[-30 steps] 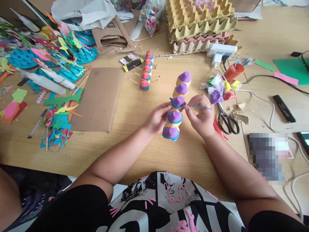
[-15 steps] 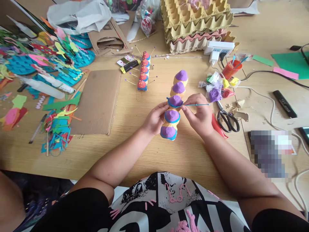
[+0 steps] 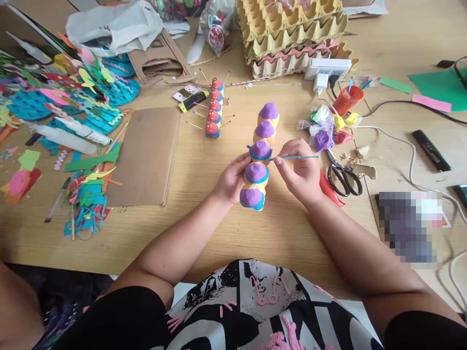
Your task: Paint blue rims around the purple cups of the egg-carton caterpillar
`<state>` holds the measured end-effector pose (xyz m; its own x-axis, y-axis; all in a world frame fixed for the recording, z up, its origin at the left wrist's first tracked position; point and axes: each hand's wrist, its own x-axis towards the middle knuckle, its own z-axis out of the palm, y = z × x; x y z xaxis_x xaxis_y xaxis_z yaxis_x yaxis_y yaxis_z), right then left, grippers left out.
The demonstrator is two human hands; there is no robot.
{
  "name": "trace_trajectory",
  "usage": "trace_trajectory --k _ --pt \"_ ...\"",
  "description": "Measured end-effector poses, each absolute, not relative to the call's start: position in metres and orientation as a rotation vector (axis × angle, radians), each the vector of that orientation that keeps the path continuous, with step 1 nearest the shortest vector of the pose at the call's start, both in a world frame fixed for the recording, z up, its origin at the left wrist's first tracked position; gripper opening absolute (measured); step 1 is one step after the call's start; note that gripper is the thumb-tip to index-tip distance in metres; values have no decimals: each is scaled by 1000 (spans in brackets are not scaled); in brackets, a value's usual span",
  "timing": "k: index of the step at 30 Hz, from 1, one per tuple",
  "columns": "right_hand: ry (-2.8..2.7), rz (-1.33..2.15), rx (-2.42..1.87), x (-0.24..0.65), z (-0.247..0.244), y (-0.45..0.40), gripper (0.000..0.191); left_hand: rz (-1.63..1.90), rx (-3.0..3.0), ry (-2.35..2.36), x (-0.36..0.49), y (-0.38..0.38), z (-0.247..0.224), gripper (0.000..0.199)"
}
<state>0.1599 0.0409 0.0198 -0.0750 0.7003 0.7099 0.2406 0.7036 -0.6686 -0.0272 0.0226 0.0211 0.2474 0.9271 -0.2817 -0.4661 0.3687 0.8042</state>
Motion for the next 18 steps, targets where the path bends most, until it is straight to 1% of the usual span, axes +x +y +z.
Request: trace_trajectory --k 4,7,10,15,18 --pt "-1664 463 -772 158 18 39 16 1029 467 735 -25 21 29 13" --pt "-1667 459 -791 158 19 38 16 992 368 702 -24 19 37 20" --pt "-1673 467 -794 159 21 37 13 924 207 658 -23 17 48 33" --pt "-1653 495 -765 159 22 36 14 862 13 700 -21 15 59 25" --pt "-1614 546 -760 157 23 34 16 867 4 697 -20 14 59 27"
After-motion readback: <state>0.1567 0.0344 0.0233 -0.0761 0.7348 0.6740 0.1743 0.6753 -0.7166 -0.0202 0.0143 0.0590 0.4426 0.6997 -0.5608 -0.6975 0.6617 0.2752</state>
